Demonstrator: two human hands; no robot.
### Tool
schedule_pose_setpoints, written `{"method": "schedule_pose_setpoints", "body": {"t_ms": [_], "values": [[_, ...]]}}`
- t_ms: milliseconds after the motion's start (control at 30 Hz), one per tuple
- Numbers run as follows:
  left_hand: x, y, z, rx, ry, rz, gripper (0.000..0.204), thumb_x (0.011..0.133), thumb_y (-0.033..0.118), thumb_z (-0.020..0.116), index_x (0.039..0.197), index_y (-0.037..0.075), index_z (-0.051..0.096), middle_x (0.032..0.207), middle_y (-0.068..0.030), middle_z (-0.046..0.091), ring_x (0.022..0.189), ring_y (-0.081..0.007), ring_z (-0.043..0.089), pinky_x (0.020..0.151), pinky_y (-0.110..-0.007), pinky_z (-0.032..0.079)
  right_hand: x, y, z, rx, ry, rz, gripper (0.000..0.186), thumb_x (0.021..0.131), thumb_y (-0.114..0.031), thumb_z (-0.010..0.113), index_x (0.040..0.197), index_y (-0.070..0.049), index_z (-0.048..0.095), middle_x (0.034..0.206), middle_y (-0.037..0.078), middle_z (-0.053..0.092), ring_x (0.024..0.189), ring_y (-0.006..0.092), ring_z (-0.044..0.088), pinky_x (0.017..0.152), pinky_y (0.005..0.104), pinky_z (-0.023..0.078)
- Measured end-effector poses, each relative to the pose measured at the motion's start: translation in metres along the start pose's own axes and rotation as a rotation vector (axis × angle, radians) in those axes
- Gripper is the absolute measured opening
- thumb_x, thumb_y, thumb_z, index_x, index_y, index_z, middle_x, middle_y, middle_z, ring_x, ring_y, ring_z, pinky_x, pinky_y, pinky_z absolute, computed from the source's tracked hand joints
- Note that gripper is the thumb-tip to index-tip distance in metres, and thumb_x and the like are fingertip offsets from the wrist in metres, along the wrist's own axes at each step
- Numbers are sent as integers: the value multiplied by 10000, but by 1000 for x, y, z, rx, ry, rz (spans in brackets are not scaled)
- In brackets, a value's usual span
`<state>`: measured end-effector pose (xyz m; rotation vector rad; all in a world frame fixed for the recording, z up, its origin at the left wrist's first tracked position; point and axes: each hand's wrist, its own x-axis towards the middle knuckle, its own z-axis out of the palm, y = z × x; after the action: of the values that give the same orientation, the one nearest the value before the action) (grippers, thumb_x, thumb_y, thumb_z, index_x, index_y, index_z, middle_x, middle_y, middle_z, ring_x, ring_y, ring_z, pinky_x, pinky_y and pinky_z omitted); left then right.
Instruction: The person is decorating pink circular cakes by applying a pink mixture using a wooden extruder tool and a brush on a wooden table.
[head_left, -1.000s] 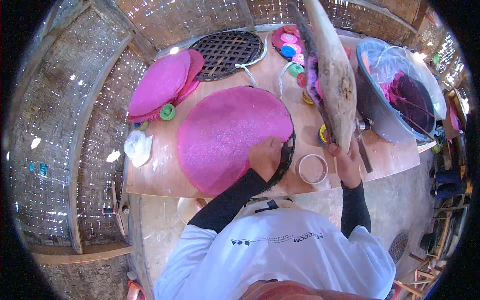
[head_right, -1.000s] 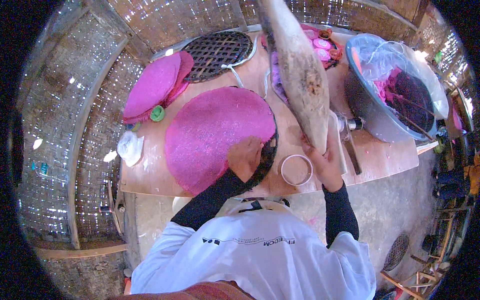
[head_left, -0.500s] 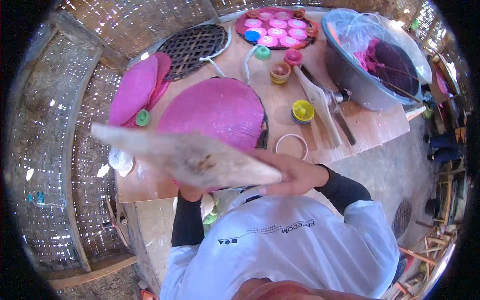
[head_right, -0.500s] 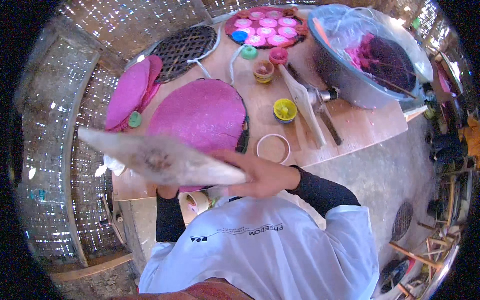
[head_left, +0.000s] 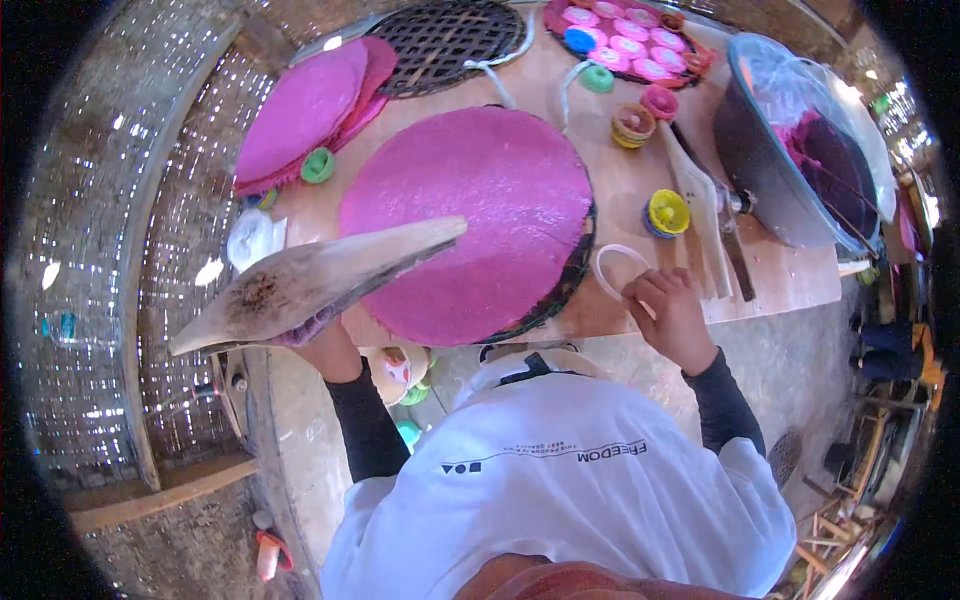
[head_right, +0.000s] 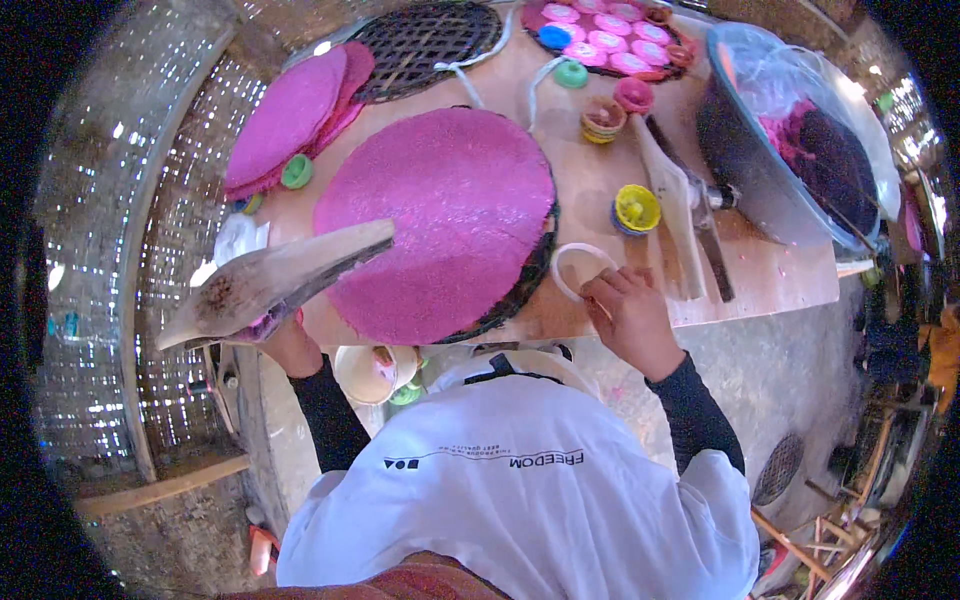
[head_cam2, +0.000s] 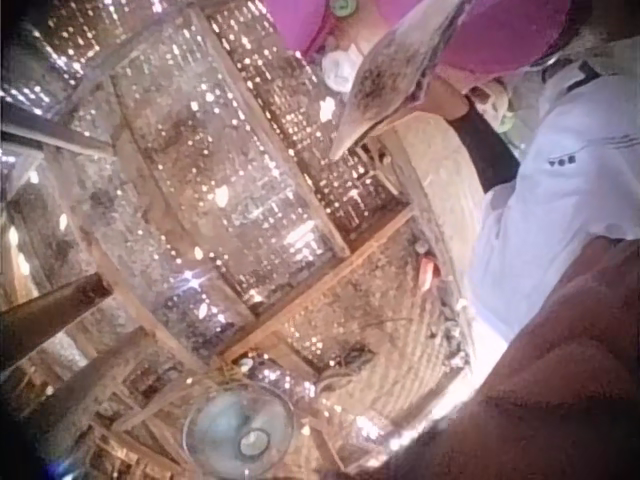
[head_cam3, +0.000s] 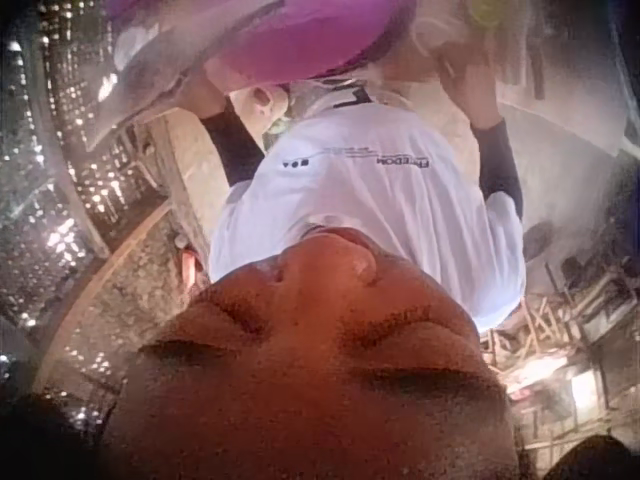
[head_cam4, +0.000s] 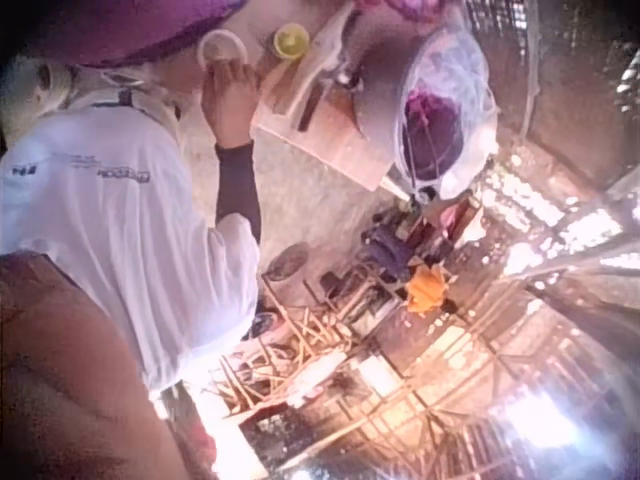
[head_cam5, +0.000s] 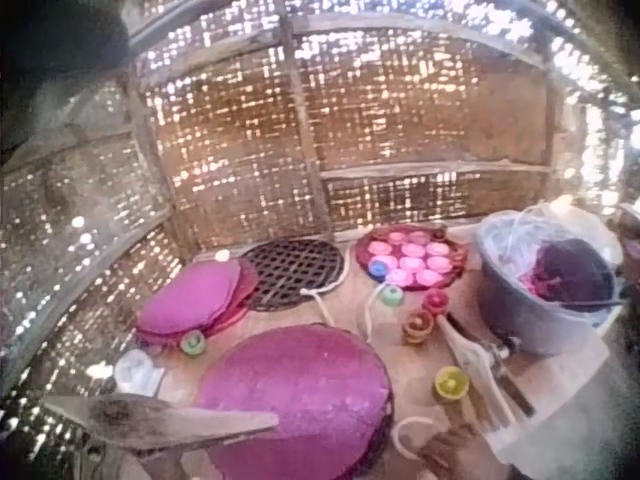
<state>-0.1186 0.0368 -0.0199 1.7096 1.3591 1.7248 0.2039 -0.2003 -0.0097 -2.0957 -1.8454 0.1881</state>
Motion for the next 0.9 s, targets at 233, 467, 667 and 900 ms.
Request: {"method": "schedule_pose_setpoints", "body": {"t_ms": [233,467,667,900], "values": [[3,-11,-11,-39,-4,-118,830,669,212,708,1259,32,154,1253,-149,341,1140,-242,361,996,-392,231,69,-64,46,59,107,-473,184,701,-192,574,872,-125,590,842,-5,541,881,178,487,814,394,321],[-3,-41,-38,28,3,93,709,676,170,692,1227,22,271,1195,-142,412,1101,-268,396,973,-387,250,120,-19,59,169,279,-203,262,751,-172,568,964,-24,526,927,158,560,865,323,525,752,401,412],[-11,-34,-38,-47,72,-205,549,695,128,665,1152,5,385,1167,-146,430,1075,-271,409,957,-394,263,157,59,62,-35,453,180,296,764,-228,542,930,17,554,901,196,560,832,343,534,743,392,425],[-11,-34,-39,-102,-4,-203,578,690,142,669,1160,2,364,1149,-162,420,1072,-283,400,951,-396,261,165,34,63,-29,558,169,207,781,-209,533,833,-14,577,817,165,585,756,328,559,673,377,442]]}}
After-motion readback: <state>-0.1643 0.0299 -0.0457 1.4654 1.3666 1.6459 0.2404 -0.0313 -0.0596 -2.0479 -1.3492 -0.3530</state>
